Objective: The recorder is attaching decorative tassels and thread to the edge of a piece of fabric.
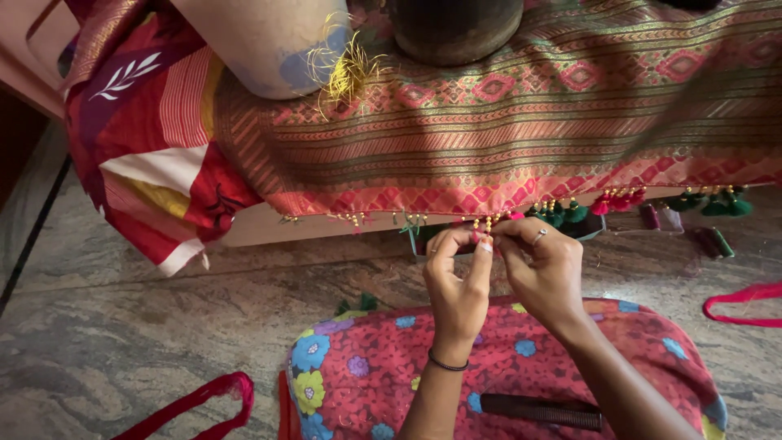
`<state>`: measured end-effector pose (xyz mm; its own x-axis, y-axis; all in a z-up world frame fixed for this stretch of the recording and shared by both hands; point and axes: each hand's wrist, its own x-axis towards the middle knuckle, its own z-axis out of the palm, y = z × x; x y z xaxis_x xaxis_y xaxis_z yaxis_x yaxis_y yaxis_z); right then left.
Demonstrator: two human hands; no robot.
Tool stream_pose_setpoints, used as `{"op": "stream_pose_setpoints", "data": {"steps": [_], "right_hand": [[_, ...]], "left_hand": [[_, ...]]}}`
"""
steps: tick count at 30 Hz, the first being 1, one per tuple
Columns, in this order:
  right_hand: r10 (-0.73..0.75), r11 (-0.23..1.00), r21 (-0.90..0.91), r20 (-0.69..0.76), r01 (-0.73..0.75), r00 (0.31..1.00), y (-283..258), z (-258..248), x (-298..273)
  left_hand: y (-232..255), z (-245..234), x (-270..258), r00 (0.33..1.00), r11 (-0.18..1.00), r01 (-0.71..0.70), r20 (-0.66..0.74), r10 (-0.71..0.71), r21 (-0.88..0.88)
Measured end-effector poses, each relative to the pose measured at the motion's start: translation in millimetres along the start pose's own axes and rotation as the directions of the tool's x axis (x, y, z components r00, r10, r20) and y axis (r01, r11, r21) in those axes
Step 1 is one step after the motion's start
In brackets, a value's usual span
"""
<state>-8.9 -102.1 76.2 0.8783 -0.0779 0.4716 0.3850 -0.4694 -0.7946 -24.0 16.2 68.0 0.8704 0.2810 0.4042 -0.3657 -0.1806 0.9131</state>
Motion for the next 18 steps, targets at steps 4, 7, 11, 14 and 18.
{"op": "stream_pose_setpoints", "data": {"steps": [4, 7, 11, 14, 18], "right_hand": [[-0.003, 1.000, -0.018, -0.001, 0.003, 1.000, -2, -1, 1], [-0.011, 1.000, 0.007, 0.005, 0.011, 1.000, -2, -1, 1], [0.021, 1.000, 0.000, -0.014, -0.021, 1.000, -2, 1, -1], [0.091, 0.996, -0.011, -0.010, -0.091, 0.996, -1, 3, -5], [0.197, 0.970, 0.147, 0.003, -0.195, 0.980, 2, 8, -10]], "left_hand": [[3, -1, 1, 1.000, 1.000, 0.007, 0.006, -0.007, 0.010], [3, -2, 2, 1.000, 1.000, -0.009, 0.011, 0.009, 0.011], [10, -4, 9, 0.997, 0.996, -0.056, 0.050, 0.053, 0.068], [11, -8, 13, 0.992, 0.993, -0.085, 0.104, 0.077, 0.076], [12, -12, 16, 0.979, 0.989, -0.144, 0.151, 0.138, 0.031]]}}
